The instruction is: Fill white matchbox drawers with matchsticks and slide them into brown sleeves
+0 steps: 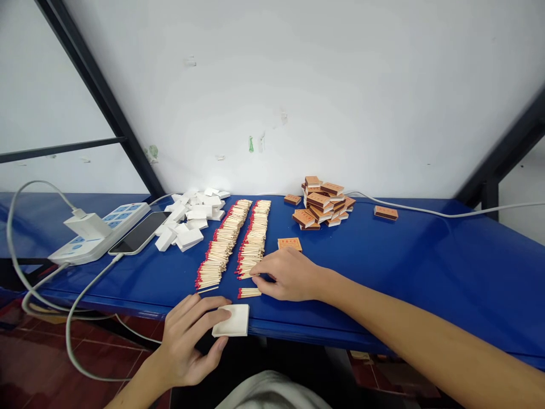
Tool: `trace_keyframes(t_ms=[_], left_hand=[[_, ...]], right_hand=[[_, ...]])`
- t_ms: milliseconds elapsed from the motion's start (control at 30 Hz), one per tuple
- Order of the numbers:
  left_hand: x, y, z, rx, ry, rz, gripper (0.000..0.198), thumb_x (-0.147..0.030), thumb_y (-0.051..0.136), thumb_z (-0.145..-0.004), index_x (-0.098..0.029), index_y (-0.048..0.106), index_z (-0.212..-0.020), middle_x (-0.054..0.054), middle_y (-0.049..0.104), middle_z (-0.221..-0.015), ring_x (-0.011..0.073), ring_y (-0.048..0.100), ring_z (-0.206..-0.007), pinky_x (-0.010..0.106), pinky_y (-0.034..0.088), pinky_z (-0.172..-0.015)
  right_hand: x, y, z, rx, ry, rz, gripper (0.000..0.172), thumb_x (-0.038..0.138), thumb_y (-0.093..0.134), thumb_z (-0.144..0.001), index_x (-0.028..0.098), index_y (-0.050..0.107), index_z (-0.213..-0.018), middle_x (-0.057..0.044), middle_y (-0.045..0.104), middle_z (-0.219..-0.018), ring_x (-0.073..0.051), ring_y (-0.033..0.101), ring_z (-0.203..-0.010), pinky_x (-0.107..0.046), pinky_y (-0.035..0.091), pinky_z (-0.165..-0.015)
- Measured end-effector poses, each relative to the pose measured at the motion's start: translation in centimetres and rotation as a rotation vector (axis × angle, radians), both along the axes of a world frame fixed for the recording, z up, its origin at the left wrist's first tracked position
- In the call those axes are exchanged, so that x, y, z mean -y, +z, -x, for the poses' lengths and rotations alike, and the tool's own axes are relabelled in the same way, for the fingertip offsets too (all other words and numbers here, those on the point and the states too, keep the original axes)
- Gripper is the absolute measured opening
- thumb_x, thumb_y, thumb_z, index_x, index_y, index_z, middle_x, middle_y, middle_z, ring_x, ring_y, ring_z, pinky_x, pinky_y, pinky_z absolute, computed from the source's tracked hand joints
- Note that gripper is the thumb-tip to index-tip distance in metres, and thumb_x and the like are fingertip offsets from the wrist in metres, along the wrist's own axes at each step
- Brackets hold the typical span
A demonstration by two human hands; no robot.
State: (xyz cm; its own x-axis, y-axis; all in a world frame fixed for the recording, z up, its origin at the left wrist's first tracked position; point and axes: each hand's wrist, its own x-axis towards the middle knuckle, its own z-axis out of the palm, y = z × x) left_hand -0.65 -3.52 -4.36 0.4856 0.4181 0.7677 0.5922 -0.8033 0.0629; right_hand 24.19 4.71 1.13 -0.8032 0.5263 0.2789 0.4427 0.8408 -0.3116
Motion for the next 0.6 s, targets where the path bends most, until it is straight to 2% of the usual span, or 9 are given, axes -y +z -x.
trace_keyframes(t_ms=[200, 433, 600], left_hand=[[-0.03, -0.14, 0.03, -0.011, 0.011, 0.001, 0.019, -0.020, 0.057, -0.084, -0.018, 0.065, -0.102, 0.009, 0.074, -0.098, 0.0210, 0.062, -0.074, 0.035, 0.045, -0.066], [-0.07, 0.00, -0.05, -0.006, 0.010, -0.007, 0.019, -0.021, 0.057, -0.084, -0.019, 0.065, -0.101, 0.009, 0.074, -0.097, 0.0203, 0.061, -0.073, 0.034, 0.045, -0.065], [-0.02, -0.12, 0.09, -0.005, 0.002, 0.003, 0.019, -0.020, 0.058, -0.084, -0.018, 0.065, -0.101, 0.010, 0.074, -0.098, 0.0207, 0.061, -0.073, 0.034, 0.046, -0.064]], right_hand=[[-0.04, -0.06, -0.13, 0.006, 0.020, -0.035, 0.026, 0.020, 0.051, -0.094, 0.017, 0.069, -0.076, -0.001, 0.062, -0.065, -0.012, 0.050, -0.061, -0.026, 0.029, -0.061], [-0.11, -0.23, -0.16, -0.016, 0.017, -0.043, 0.025, 0.019, 0.051, -0.094, 0.017, 0.072, -0.080, -0.001, 0.063, -0.066, -0.013, 0.051, -0.061, -0.026, 0.030, -0.061], [-0.09, 0.04, -0.11, 0.013, 0.025, -0.020, 0.026, 0.018, 0.050, -0.093, 0.018, 0.068, -0.075, 0.000, 0.061, -0.064, -0.012, 0.049, -0.060, -0.026, 0.030, -0.061]])
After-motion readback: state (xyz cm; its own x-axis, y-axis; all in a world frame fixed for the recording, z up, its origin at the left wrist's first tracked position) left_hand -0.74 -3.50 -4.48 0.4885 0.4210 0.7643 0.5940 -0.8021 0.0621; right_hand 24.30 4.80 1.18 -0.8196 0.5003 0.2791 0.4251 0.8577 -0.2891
